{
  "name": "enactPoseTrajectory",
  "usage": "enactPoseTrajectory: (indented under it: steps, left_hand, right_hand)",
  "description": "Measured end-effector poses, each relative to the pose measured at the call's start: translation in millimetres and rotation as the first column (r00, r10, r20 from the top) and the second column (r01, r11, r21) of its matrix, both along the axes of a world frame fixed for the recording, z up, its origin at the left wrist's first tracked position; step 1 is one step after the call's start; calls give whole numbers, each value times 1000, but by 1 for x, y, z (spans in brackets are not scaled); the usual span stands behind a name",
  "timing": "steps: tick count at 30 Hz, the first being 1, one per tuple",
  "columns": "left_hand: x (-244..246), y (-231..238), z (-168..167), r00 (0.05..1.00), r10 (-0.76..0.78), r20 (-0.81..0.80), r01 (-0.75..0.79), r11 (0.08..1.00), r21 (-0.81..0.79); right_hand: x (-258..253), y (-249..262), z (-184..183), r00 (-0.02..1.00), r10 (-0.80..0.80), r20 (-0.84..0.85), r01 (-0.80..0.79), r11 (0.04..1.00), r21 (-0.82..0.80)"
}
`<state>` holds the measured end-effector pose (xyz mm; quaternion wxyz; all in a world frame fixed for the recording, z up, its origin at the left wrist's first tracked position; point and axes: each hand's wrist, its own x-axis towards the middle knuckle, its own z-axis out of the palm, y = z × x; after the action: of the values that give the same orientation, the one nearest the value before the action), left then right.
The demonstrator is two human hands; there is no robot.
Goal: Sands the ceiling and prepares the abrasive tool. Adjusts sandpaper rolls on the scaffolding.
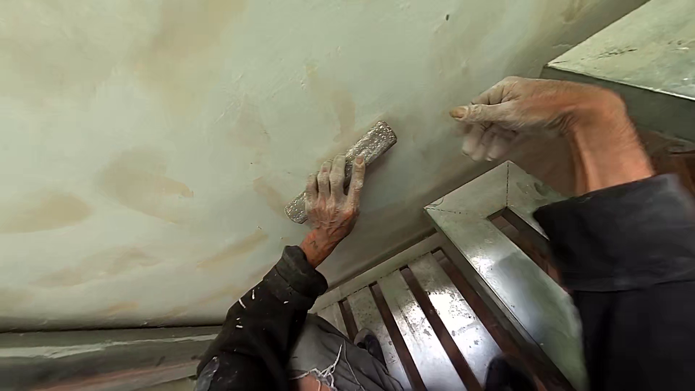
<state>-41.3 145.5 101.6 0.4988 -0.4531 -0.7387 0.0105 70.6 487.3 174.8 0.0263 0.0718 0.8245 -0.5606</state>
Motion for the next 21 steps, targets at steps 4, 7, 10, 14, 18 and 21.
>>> enactPoseTrajectory:
  steps: [4, 7, 10, 14, 18, 21]
  left_hand:
    - [-2, -4, 6, 1000, 6, 16, -5, 999, -51]
    - [1, -25, 19, 997, -28, 72, 34, 995, -92]
    - [-6, -77, 25, 999, -31, 12, 32, 996, -85]
    - [-15, -105, 31, 993, -2, -120, -4, 999, -45]
    - [-7, 22, 51, 984, -2, -177, -14, 996, -89]
    - [-4, 105, 63, 984, -43, -171, 20, 990, -138]
  right_hand:
    - [19, 27, -11, 868, 29, 496, -172, 954, 246]
    - [57, 57, -69, 759, -156, 633, -178, 884, 431]
    - [102, 90, -130, 846, -231, 480, -110, 805, 583]
    - [131, 95, -201, 889, -369, 273, 155, 802, 577]
    - [106, 86, -244, 856, -483, 185, 346, 801, 488]
    - [90, 97, -249, 870, -456, 187, 336, 826, 452]
